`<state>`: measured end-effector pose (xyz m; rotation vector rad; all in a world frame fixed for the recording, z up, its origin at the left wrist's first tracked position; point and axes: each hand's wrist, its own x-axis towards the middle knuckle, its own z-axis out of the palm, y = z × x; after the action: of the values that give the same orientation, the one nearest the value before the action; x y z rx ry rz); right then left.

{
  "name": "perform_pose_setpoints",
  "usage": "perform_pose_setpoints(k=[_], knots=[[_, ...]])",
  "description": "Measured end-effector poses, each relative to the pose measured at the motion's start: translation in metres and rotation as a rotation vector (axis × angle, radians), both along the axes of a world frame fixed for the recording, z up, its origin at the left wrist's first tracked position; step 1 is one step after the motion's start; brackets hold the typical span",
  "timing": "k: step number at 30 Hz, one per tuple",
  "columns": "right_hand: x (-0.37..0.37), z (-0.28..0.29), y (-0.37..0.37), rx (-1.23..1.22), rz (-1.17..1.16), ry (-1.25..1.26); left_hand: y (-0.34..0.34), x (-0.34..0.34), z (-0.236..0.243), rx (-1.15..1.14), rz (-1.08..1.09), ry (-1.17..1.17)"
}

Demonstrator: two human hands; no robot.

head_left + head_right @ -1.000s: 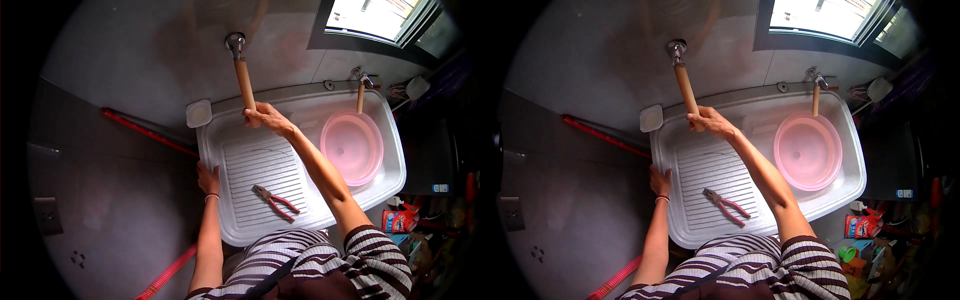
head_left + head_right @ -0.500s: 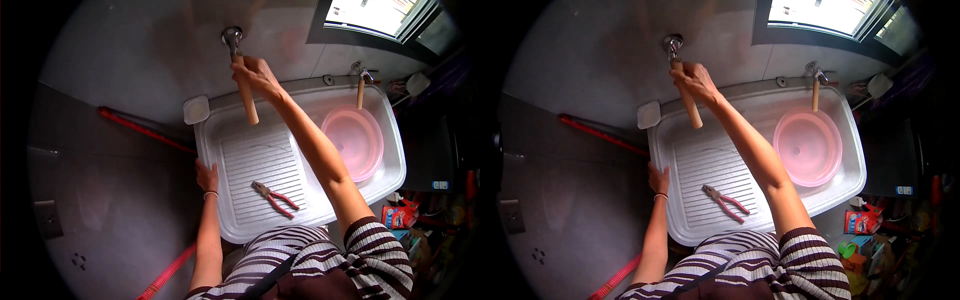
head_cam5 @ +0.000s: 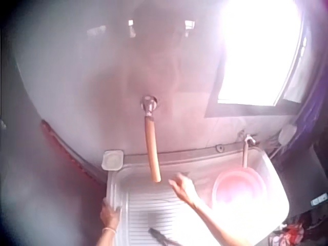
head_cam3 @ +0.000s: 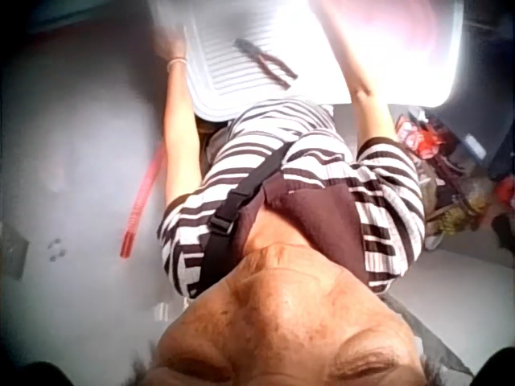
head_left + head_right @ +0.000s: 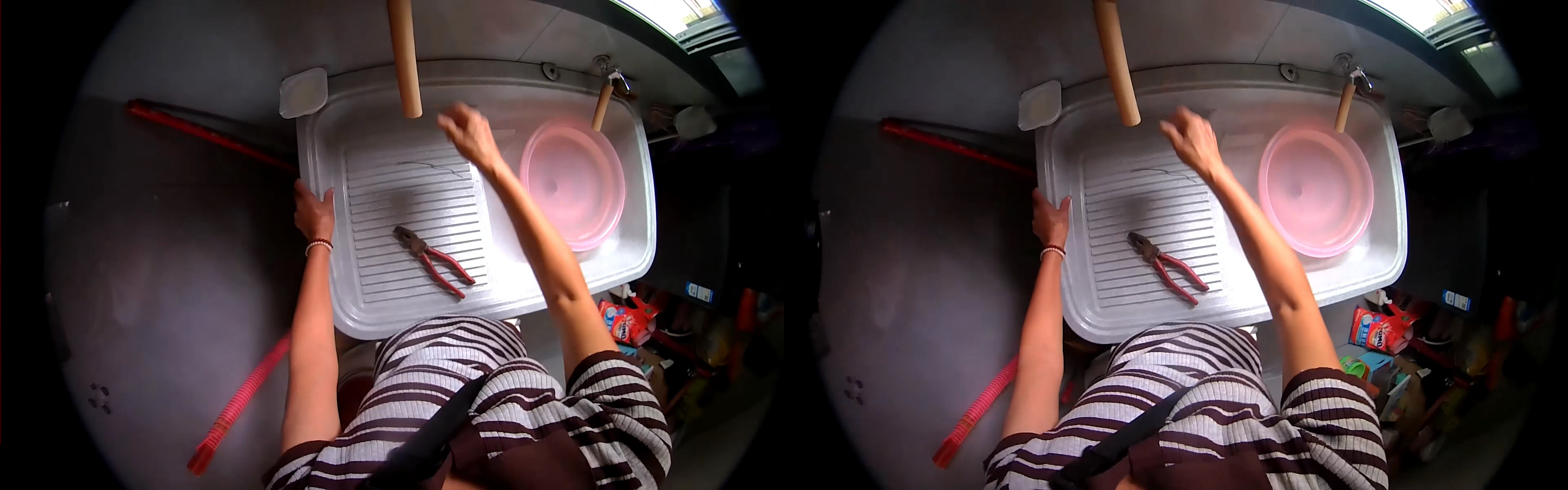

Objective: The person repairs a faucet by wrapping wire around the handle and base, using pliers to tighten and cut the wire.

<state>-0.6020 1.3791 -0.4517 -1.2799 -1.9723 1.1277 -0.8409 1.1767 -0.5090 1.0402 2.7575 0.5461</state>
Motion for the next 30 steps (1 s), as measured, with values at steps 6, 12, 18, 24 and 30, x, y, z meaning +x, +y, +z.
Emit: perform_pose_setpoints(k=[6,12,18,24,30], knots=[[0.030,-0.097,-0.049,0.041,-0.025,-0.304,0.003,0.001,0.003,0.001,-0.006,0.017],[0.019,-0.117,-0.061,0.396,0.077,-0.425,-0.001,-0.003,0.011,-0.032,0.014,-0.003],[0.050,-0.129,-0.054,0.497,0.148,-0.230,0.006,-0.003,-0.009,-0.036,-0.011,0.006],[0.082,-0.057,-0.117,0.200,-0.066,-0.330,-0.002,-0.009,-0.004,-0.085,0.000,0.000],[0.204,-0.043,-0.133,0.215,-0.340,-0.312,0.010,0.001,-0.007,-0.059,-0.036,-0.007]])
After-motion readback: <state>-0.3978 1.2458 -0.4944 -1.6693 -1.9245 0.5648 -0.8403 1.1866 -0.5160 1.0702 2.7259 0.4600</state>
